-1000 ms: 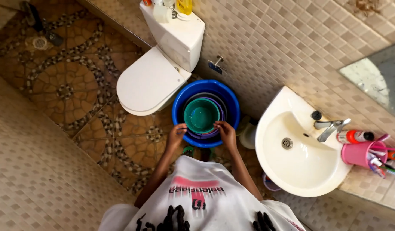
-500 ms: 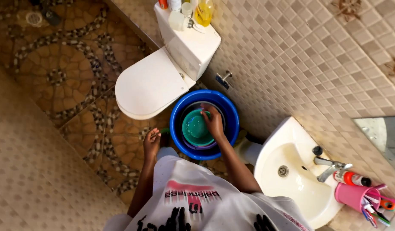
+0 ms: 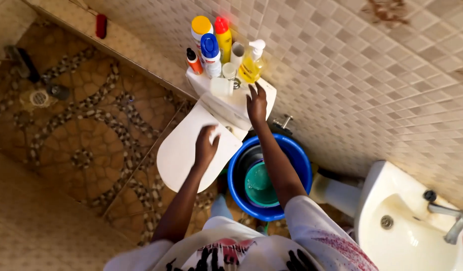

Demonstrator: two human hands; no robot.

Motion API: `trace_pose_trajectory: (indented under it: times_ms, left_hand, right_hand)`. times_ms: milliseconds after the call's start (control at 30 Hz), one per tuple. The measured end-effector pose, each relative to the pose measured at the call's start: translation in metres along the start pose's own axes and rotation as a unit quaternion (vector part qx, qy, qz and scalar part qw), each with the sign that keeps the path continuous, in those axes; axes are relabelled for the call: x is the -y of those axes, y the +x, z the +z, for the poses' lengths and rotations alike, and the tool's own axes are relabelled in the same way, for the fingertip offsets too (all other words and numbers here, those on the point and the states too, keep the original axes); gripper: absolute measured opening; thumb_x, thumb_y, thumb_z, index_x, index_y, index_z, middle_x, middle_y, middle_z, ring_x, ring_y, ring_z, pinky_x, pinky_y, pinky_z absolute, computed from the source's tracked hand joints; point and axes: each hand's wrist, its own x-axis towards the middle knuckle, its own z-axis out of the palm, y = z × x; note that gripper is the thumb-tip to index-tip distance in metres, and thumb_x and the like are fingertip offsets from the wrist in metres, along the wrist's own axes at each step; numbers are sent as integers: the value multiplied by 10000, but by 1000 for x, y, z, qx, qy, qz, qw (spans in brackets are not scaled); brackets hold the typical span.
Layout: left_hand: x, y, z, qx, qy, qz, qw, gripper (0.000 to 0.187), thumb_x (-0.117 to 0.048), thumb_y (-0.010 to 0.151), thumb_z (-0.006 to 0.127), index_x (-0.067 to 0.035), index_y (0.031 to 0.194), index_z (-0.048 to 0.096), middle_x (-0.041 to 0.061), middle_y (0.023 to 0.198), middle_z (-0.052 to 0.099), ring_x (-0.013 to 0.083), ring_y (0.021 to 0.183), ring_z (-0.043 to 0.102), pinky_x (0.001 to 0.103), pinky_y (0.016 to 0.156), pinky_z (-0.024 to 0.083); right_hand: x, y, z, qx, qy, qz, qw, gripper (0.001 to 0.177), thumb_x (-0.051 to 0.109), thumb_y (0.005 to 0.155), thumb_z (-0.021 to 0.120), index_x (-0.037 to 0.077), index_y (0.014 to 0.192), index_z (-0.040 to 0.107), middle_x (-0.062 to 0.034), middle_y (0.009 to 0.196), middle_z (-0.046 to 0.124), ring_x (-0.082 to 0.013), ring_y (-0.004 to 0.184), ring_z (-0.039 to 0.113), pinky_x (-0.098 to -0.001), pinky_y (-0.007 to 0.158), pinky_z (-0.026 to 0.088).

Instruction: Cleaning the sink, organizing toiletries on the toilet tank, and scrubbing the toilet exterior.

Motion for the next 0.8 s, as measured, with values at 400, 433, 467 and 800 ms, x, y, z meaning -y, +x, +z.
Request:
trace_pose_trajectory:
  times_ms: [400, 433, 467, 800]
  left_hand:
    - [13, 74, 17, 69, -145, -75, 984, 271, -35, 921, 734, -63, 1184, 677, 101, 1081, 659, 283, 1030, 709, 369, 874, 612]
    - [13, 72, 21, 71, -147, -76, 984, 271, -35, 921, 734, -63, 1184, 677, 101, 1081, 659, 283, 1030, 709, 369, 874, 612]
    - [14, 69, 24, 86, -157, -92, 979, 251, -35, 935, 717, -62, 1181, 675, 109, 1085, 662, 283, 1032, 709, 380, 888, 605]
    - [9, 41, 43, 139, -227, -147, 953, 236, -28, 964, 683, -55, 1198, 682, 126, 1110, 682, 278, 1044, 719, 394, 914, 594]
  right_hand:
    - [-25, -3, 38, -9, -85, 60, 995, 316, 213, 882, 792, 167, 1163, 654, -12, 1114, 558, -247, 1081, 597, -453, 731, 621]
    - [-27, -6, 36, -8, -87, 61, 994, 316, 213, 882, 792, 167, 1163, 654, -12, 1114, 558, -247, 1081, 597, -453, 731, 621]
    - [-29, -10, 34, -3, -85, 58, 995, 346, 223, 873, 792, 162, 1185, 656, -15, 1106, 561, -249, 1058, 596, -454, 722, 621]
    - [-40, -94, 4, -64, 169, 190, 965, 327, 95, 799, 864, 82, 1080, 696, -79, 948, 595, -262, 869, 649, -373, 796, 535]
